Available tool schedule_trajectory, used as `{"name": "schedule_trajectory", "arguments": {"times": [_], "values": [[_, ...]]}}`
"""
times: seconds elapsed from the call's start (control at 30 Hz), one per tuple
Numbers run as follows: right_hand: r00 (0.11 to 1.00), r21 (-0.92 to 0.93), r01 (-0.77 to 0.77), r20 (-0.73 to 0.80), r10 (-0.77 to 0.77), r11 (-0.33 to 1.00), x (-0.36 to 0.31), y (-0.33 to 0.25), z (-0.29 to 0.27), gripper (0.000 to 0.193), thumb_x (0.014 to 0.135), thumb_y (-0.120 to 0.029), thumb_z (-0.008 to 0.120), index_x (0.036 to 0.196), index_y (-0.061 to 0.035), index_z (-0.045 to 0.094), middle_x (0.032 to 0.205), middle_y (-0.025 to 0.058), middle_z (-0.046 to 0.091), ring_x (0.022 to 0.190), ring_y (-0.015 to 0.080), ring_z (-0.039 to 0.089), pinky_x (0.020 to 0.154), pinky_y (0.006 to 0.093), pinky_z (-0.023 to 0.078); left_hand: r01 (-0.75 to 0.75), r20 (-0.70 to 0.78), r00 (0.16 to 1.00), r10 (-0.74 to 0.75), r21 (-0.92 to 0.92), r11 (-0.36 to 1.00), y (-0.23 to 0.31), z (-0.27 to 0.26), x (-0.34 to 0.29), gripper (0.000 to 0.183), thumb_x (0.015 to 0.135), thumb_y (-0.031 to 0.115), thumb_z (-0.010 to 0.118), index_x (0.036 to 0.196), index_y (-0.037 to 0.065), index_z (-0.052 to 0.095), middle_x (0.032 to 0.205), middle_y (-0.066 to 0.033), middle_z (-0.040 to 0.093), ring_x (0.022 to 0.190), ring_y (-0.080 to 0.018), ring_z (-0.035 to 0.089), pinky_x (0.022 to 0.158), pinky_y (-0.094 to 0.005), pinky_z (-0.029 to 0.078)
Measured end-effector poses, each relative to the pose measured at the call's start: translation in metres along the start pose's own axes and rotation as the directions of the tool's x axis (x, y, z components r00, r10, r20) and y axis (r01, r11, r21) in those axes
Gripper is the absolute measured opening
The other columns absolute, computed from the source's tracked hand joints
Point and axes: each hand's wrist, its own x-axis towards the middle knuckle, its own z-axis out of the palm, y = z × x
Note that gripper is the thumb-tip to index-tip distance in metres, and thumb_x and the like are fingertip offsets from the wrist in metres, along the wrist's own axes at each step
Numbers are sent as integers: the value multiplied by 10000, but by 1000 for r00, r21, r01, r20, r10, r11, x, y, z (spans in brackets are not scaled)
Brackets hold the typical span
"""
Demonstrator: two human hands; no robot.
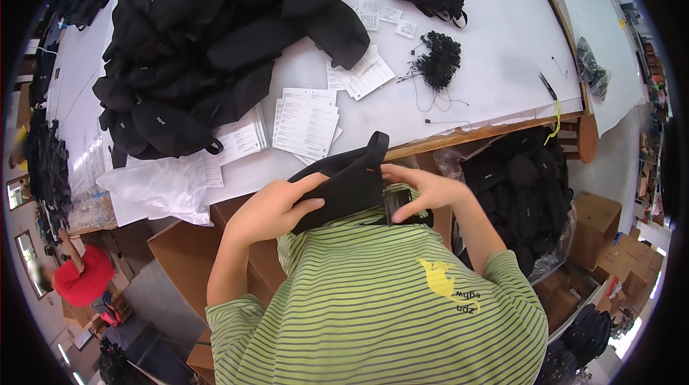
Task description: Organizing small black pouches and attaching identifying labels or tags to them on a work table.
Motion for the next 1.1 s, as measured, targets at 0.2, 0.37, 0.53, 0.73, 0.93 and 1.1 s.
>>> {"name": "schedule_trajectory", "arguments": {"times": [0.2, 0.37, 0.53, 0.73, 0.93, 1.1], "values": [[914, 104, 47, -406, 0, 993, -1, 16, 12, 482, 860, -190, 688, 1268, -18, 497, 1035, 65, 638, 952, 91, 563, 836, 238, 450, 33, -273, 962, -30, 7, 999, -18, -3, -2, 261, 877, 118, 604, 1118, 37, 549, 710, -208, 566, 585, -326, 531, 549, -348, 395], [934, 606, 350, -169, -314, 714, -32, 8, -37, 506, 873, -230, 665, 1301, -75, 444, 1067, 92, 638, 511, 216, 586, 395, 297, 401, 55, -256, 966, -33, 81, 995, -36, -10, -5, 213, 872, 122, 595, 1066, 46, 554, 697, -185, 581, 626, -343, 557, 586, -370, 417], [782, 746, 563, -341, -522, 356, -5, -17, -19, 396, 943, -352, 548, 1223, -73, 516, 1120, 47, 631, 668, 208, 592, 576, 222, 394, -27, -144, 989, 23, -30, 999, -17, -4, 2, 207, 859, 99, 610, 1050, 41, 558, 692, -184, 581, 618, -341, 552, 580, -366, 418], [586, 509, 795, -784, -203, 330, 46, 6, -52, 260, 927, -324, 609, 799, -101, 564, 578, -18, 490, 499, 70, 411, 505, 210, 328, -168, -18, 986, 168, -15, 986, 3, 4, 4, 216, 861, 113, 622, 1058, 58, 551, 686, -178, 589, 604, -351, 555, 556, -374, 424], [612, 456, 572, -791, 16, 682, 80, 0, -11, 390, 937, -468, 527, 807, -101, 545, 533, 19, 485, 432, 82, 400, 409, 219, 263, -137, 113, 985, 133, 29, 990, 14, 4, 6, 213, 847, 107, 635, 1041, 44, 572, 743, -156, 619, 630, -332, 582, 578, -334, 440], [613, 515, 524, -781, 119, 678, 68, -32, 2, 414, 934, -458, 539, 704, -115, 506, 489, -4, 435, 402, 73, 341, 407, 216, 243, -139, 75, 988, 137, 17, 990, 12, 6, 3, 236, 850, 116, 639, 1062, 44, 565, 766, -151, 639, 653, -334, 602, 589, -331, 450]]}}
